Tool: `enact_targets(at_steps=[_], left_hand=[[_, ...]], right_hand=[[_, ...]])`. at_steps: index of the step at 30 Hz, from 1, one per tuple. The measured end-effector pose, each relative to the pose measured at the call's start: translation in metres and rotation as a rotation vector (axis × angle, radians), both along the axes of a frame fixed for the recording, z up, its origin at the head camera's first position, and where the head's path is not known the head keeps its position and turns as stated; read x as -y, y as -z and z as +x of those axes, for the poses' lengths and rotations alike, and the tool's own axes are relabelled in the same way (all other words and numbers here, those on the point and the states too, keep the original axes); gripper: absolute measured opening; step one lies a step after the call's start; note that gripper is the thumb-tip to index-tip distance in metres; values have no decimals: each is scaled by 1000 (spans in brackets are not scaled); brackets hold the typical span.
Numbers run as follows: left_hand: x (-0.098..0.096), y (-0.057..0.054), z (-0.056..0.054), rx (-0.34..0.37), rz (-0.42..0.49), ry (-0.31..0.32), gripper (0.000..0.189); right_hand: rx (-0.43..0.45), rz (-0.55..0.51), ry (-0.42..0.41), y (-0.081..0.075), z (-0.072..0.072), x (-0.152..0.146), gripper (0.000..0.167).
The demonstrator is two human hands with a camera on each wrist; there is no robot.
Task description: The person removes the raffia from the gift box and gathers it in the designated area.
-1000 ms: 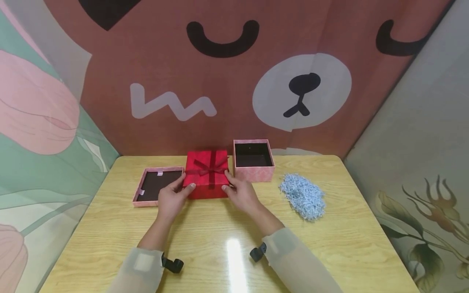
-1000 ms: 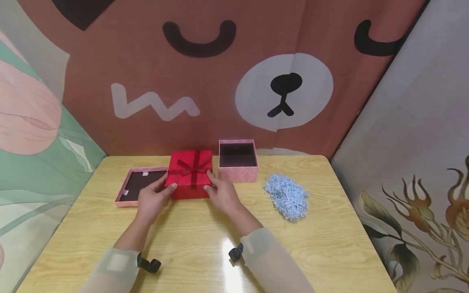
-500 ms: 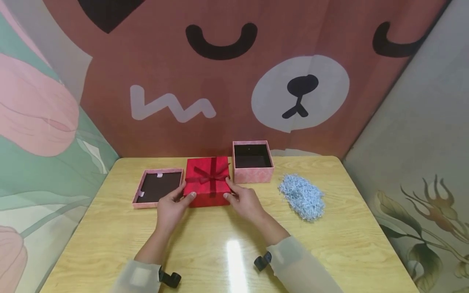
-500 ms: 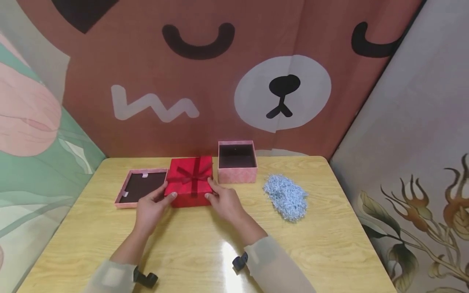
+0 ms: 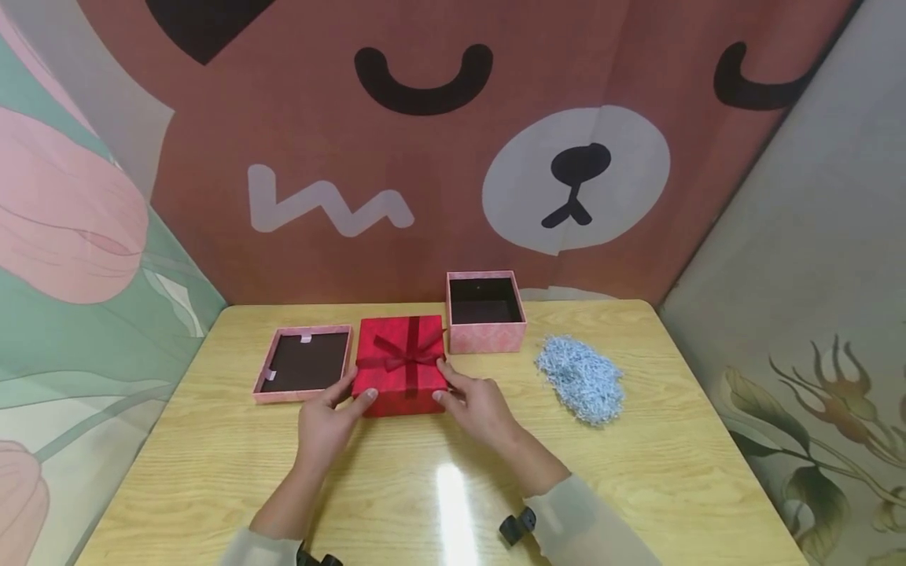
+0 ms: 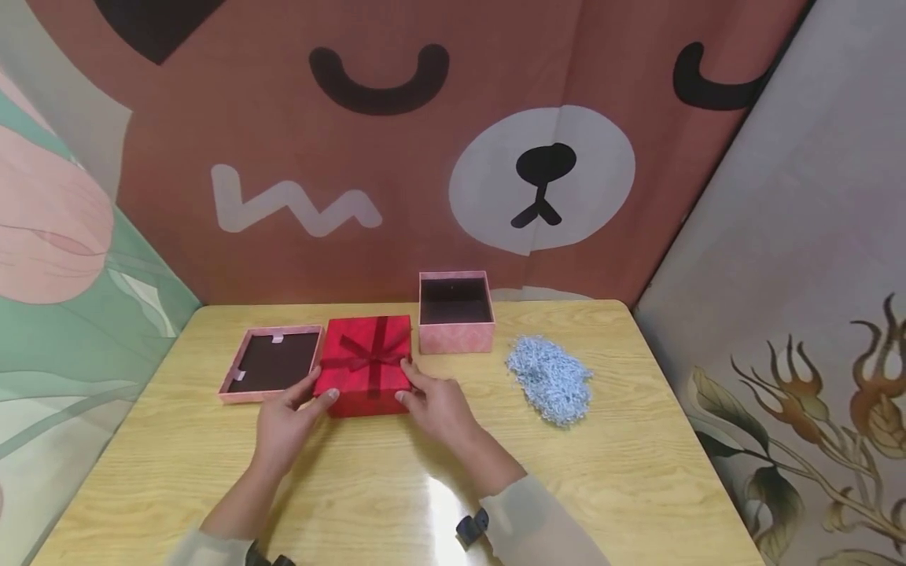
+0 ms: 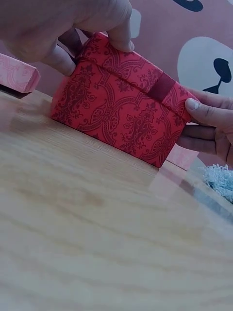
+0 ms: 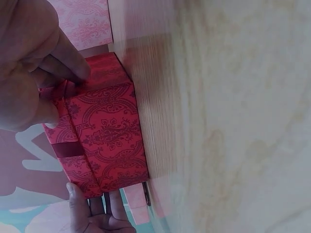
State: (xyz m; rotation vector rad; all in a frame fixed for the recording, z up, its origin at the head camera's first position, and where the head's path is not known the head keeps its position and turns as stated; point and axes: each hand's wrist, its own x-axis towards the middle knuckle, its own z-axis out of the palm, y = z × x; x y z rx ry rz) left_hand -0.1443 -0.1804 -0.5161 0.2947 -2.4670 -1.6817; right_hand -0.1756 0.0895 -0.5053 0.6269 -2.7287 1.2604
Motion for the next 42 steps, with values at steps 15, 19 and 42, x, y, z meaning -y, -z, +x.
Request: enact_targets(at_steps=[15, 19, 42], left_hand=[[-3, -1, 29, 19, 18, -2, 67], [-5, 0, 34, 3, 103, -2, 66], [-35, 1, 30, -64, 298, 121, 59]], right_hand=[[-4, -36, -18, 3, 30, -9, 57], [-1, -55, -21, 4, 36, -13, 56], [55, -31, 98, 0, 47, -47, 55]])
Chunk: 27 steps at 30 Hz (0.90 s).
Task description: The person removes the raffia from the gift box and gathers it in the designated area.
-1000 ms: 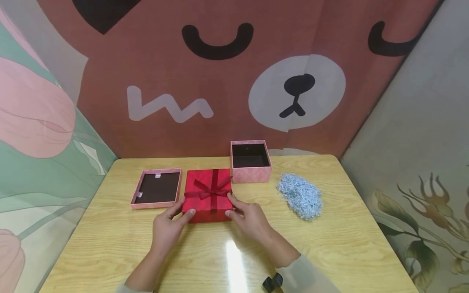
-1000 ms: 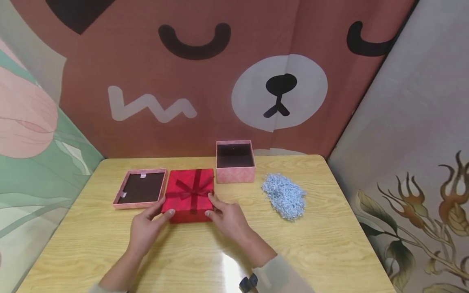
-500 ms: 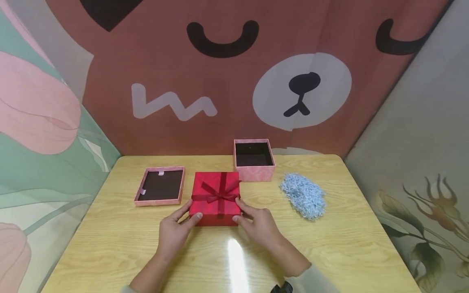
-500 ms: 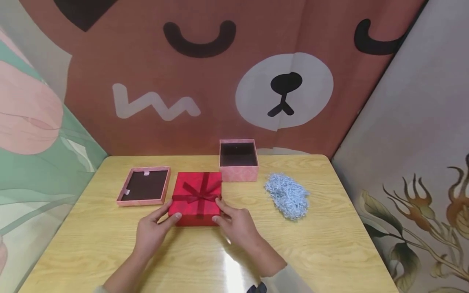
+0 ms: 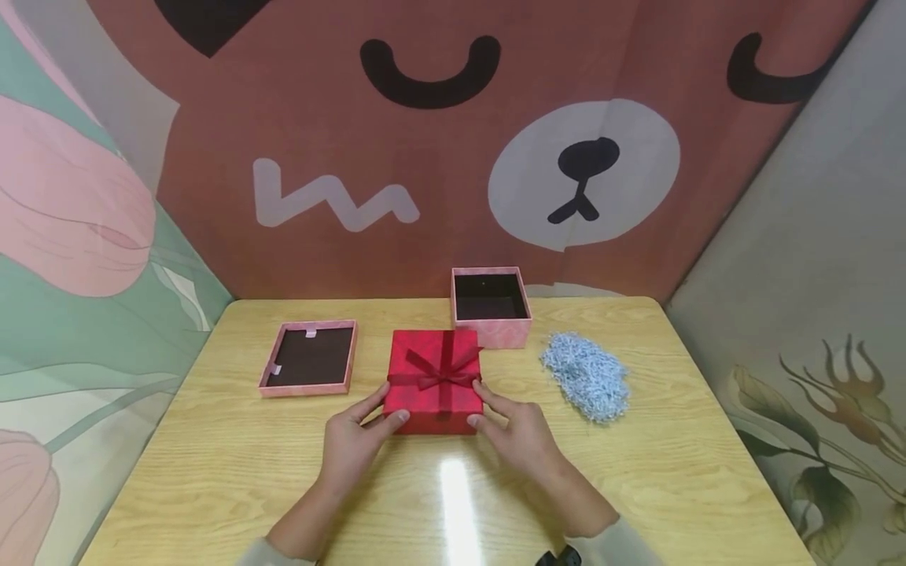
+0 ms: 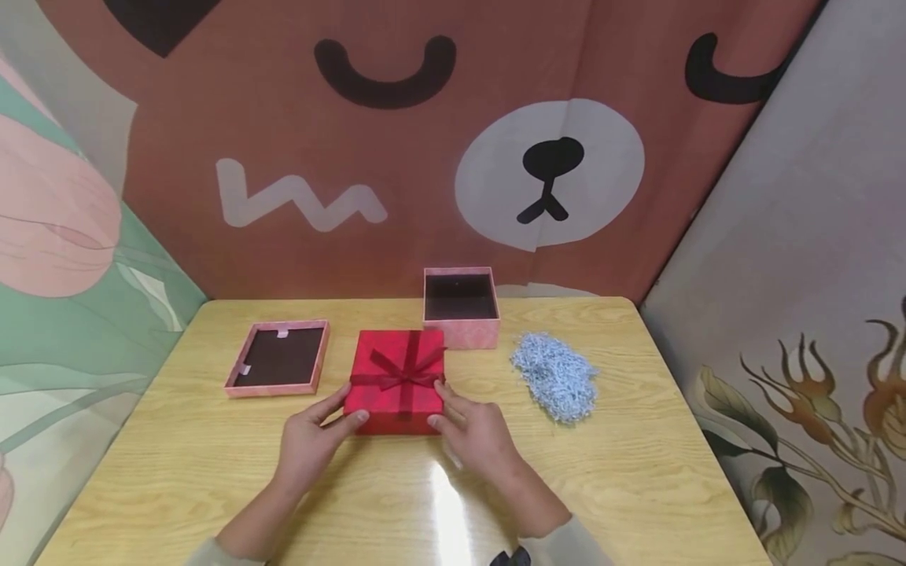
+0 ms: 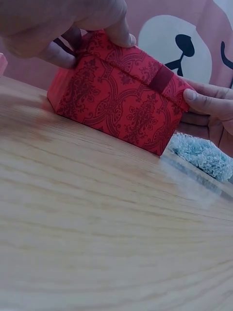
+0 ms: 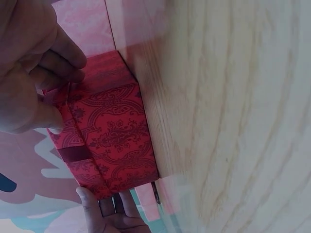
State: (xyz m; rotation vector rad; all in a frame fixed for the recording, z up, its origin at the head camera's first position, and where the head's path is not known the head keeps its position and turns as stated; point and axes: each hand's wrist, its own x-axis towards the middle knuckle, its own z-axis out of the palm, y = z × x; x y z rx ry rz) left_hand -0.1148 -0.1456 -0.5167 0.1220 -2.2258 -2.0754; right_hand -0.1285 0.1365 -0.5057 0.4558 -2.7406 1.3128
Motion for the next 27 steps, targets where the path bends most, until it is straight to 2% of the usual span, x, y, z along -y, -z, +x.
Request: enact_targets(at_steps=[9, 19, 27], left_hand=[[-15, 2, -7, -27, 2, 62, 60], [-22, 4, -11, -89, -47, 49, 61], [-24, 7, -12, -97, -79, 38, 61]], right_hand=[[-2, -59, 7, 3, -5, -19, 56], [-5, -75, -9, 1, -7, -26, 55], [-4, -76, 5, -2, -6, -27, 54]])
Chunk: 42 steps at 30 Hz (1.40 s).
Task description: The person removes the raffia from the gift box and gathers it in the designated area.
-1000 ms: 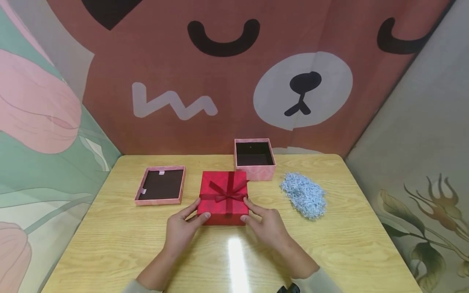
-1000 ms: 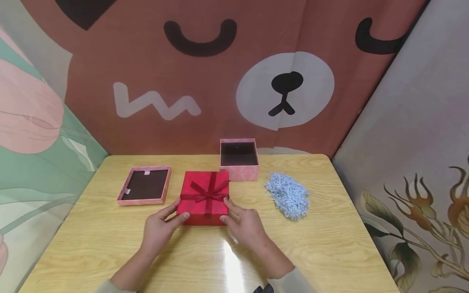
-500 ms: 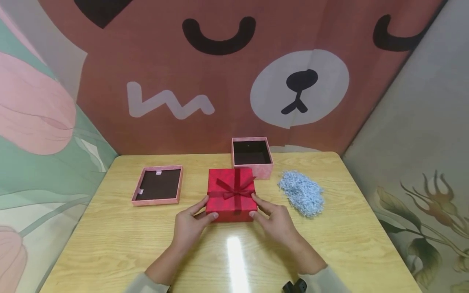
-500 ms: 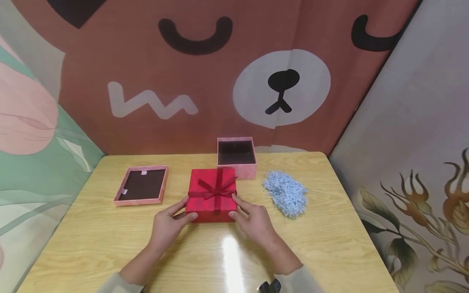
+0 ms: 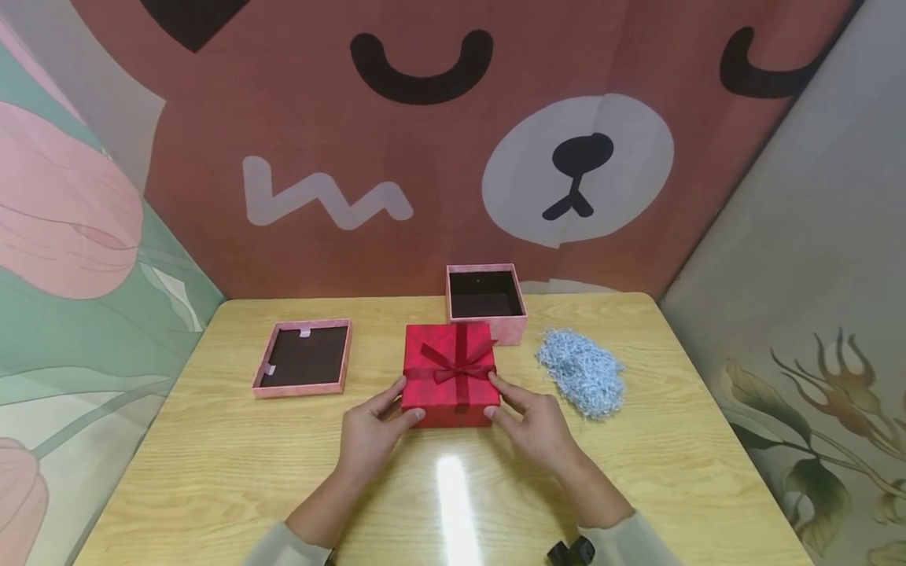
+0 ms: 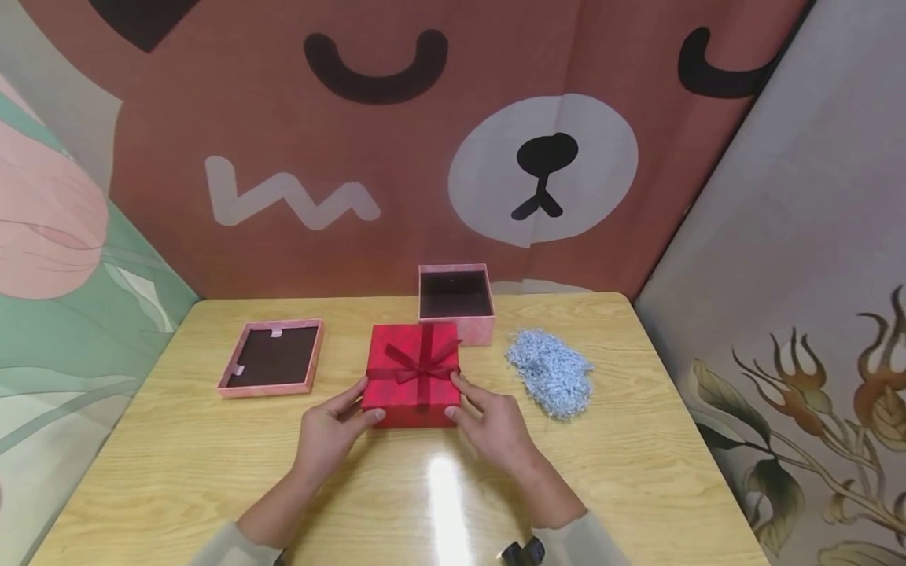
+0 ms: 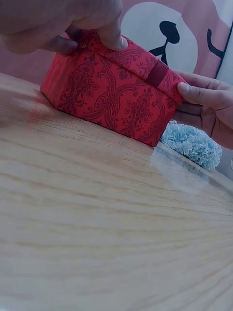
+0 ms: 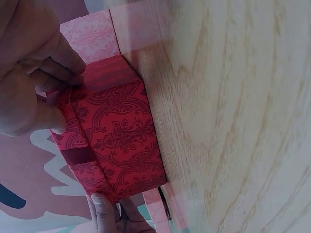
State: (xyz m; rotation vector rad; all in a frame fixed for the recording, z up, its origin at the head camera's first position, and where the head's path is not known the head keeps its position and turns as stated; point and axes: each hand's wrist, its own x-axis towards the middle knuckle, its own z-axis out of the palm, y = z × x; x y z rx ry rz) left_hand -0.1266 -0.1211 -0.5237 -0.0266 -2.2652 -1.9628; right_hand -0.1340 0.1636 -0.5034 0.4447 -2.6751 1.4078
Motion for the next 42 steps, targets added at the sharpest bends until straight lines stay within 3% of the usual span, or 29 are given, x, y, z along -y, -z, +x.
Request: enact_targets(at_steps=[17, 27, 35, 42], left_hand=[[1, -18, 1, -67, -19, 16, 59], [1, -32, -3, -122, -94, 4, 59], [3, -42, -4, -123, -71, -27, 61], [9, -49, -3, -127, -31, -73, 60]], right_hand=[[-61, 56, 2, -16, 1, 1, 57], [-68, 67, 16, -32, 1, -1, 57], [-161, 48, 5, -40, 0, 2, 58], [-153, -50, -3, -43, -4, 12, 66]])
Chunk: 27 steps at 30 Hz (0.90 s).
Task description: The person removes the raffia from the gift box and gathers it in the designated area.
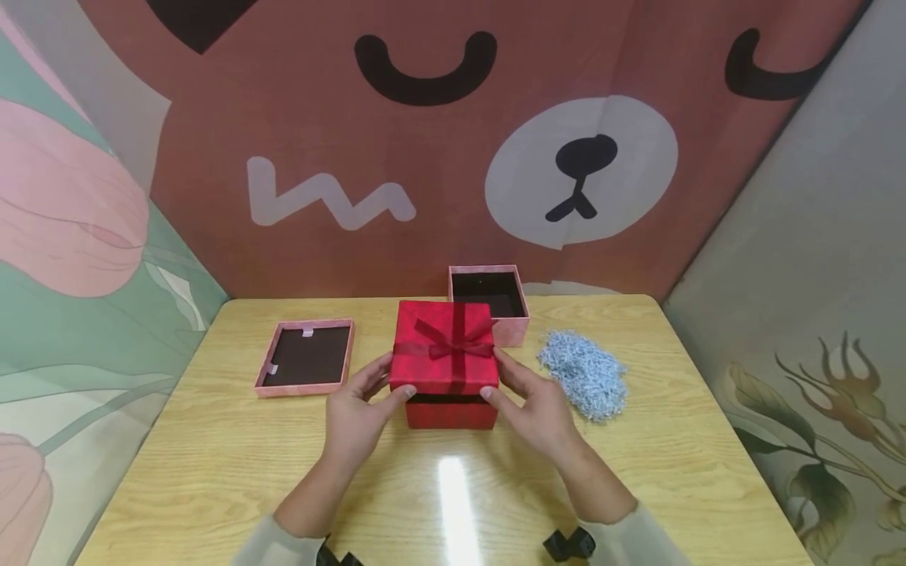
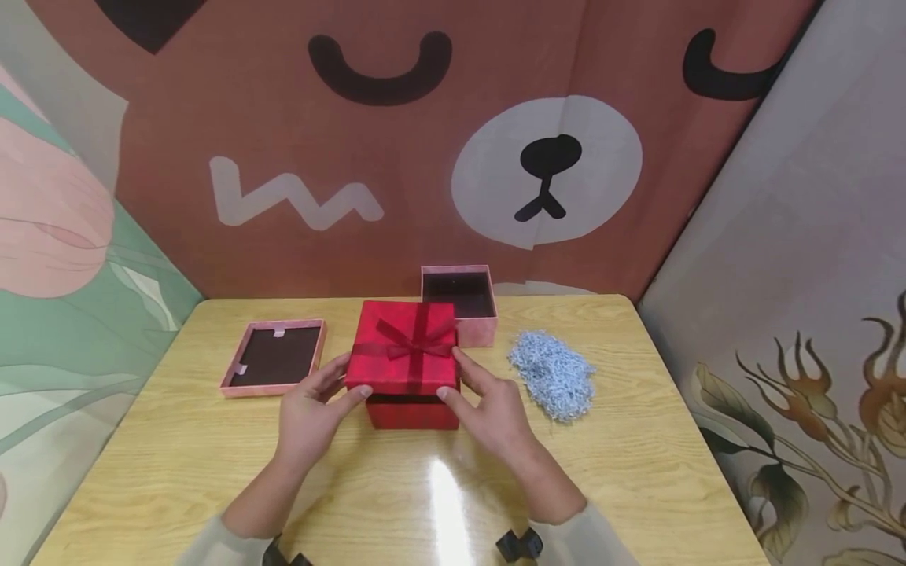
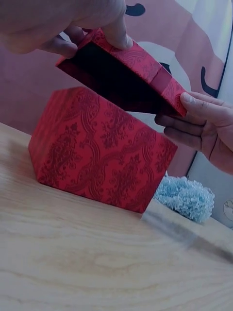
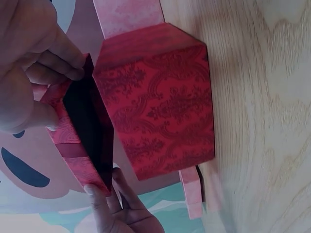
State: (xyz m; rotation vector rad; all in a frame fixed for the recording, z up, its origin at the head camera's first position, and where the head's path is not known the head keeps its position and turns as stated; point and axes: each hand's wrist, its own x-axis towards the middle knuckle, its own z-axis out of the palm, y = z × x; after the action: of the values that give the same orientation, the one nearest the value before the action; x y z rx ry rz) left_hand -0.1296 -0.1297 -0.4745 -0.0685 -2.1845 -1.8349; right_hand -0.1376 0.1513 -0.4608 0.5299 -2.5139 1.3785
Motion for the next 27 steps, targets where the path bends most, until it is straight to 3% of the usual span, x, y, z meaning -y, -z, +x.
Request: enact_targets(at_steps=[9, 15, 20, 23, 27], left_hand=[[13, -3, 2, -32, 62, -36, 52], [20, -8, 7, -63, 136, -73, 46], [26, -10, 9, -102, 142, -105, 48], [31, -12, 9, -152, 125, -104, 50], [38, -13, 9, -213, 112, -58, 57]], right_hand=[[69, -160, -10, 1, -2, 18, 52], [69, -212, -32, -1, -3, 29, 46], [48, -244, -81, -3, -3, 37, 47], [15, -235, -127, -4, -4, 41, 50], [-8, -208, -162, -6, -3, 44, 59]])
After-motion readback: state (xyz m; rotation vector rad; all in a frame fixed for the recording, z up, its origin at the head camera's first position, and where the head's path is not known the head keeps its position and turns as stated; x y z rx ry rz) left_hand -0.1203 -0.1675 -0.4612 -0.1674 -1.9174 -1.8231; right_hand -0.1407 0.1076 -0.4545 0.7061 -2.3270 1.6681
